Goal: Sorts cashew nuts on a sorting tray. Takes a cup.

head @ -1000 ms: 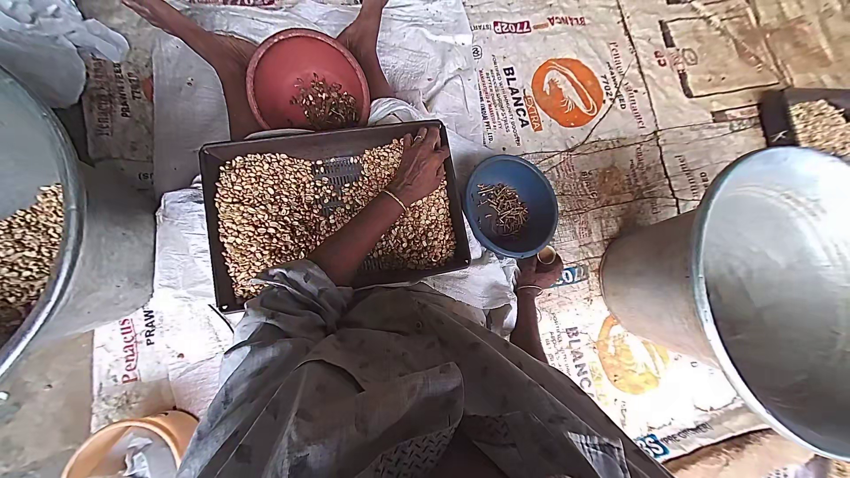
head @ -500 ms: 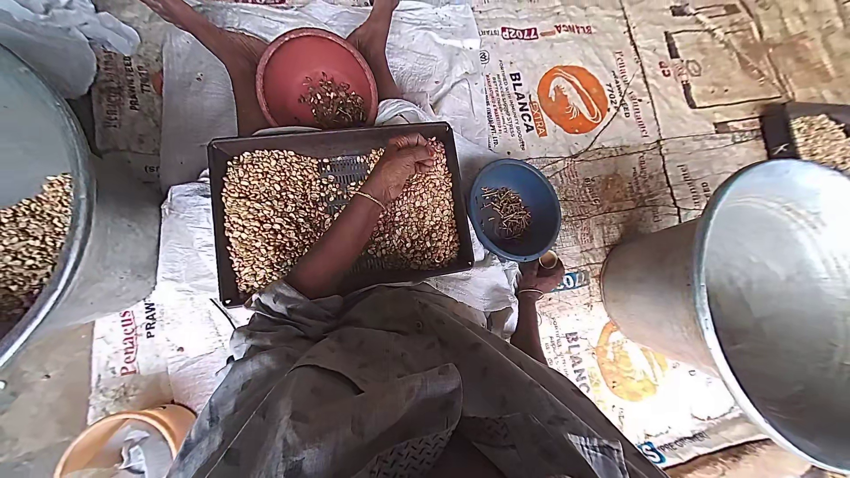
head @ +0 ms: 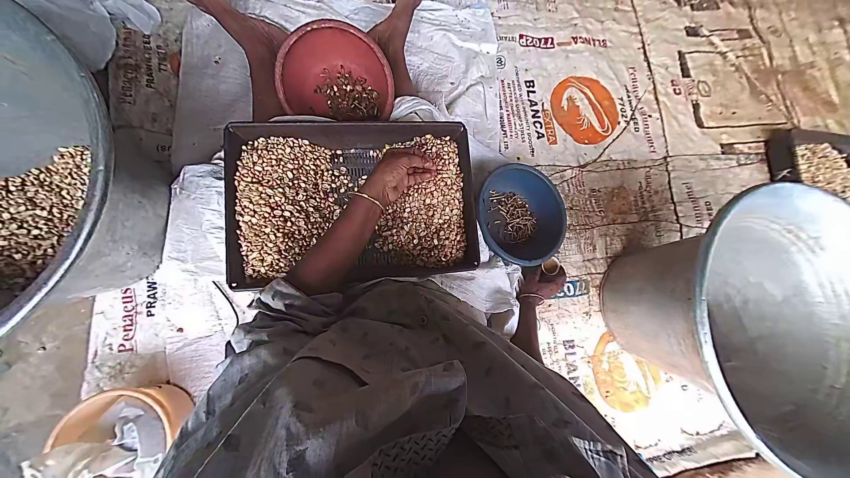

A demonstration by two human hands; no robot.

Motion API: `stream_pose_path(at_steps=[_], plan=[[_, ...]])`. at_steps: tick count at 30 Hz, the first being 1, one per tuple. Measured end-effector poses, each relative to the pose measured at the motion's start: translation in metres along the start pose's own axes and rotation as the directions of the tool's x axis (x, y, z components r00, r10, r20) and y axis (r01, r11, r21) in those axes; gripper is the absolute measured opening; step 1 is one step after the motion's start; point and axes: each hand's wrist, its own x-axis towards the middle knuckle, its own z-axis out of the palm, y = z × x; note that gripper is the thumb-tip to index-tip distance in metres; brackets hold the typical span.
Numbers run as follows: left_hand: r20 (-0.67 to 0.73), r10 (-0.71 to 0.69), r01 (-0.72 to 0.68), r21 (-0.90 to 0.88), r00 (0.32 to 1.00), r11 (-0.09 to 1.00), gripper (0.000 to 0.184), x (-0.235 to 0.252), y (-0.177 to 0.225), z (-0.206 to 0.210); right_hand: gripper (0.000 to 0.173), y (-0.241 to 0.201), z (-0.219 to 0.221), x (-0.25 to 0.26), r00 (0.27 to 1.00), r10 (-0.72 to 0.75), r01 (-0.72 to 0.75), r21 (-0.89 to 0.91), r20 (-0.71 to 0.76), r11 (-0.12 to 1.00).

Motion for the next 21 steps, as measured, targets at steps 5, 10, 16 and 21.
stream_pose_path(at_steps=[5,10,16,21], plan=[[-0.022,0.001,-0.001,0.019,1.000,1.000,0.009,0.001,-0.002,0.000,0.066,0.001,0.000,0.000,1.000,-0.012,0.012,0.017,-0.008,1.000],[-0.046,0.010,-0.008,0.041,0.999,0.999,0.012,-0.002,-0.001,0.003,0.067,0.001,0.000,0.000,1.000,-0.007,0.007,0.009,-0.004,1.000],[0.055,0.125,-0.136,0.287,0.991,0.948,0.010,-0.006,-0.005,0.002,0.067,0.003,0.002,0.000,1.000,-0.012,0.012,0.033,-0.015,0.999],[0.041,0.105,-0.112,0.250,0.994,0.962,0.017,-0.011,-0.001,0.006,0.070,0.006,0.003,0.002,1.000,0.011,-0.011,0.002,-0.013,1.000]])
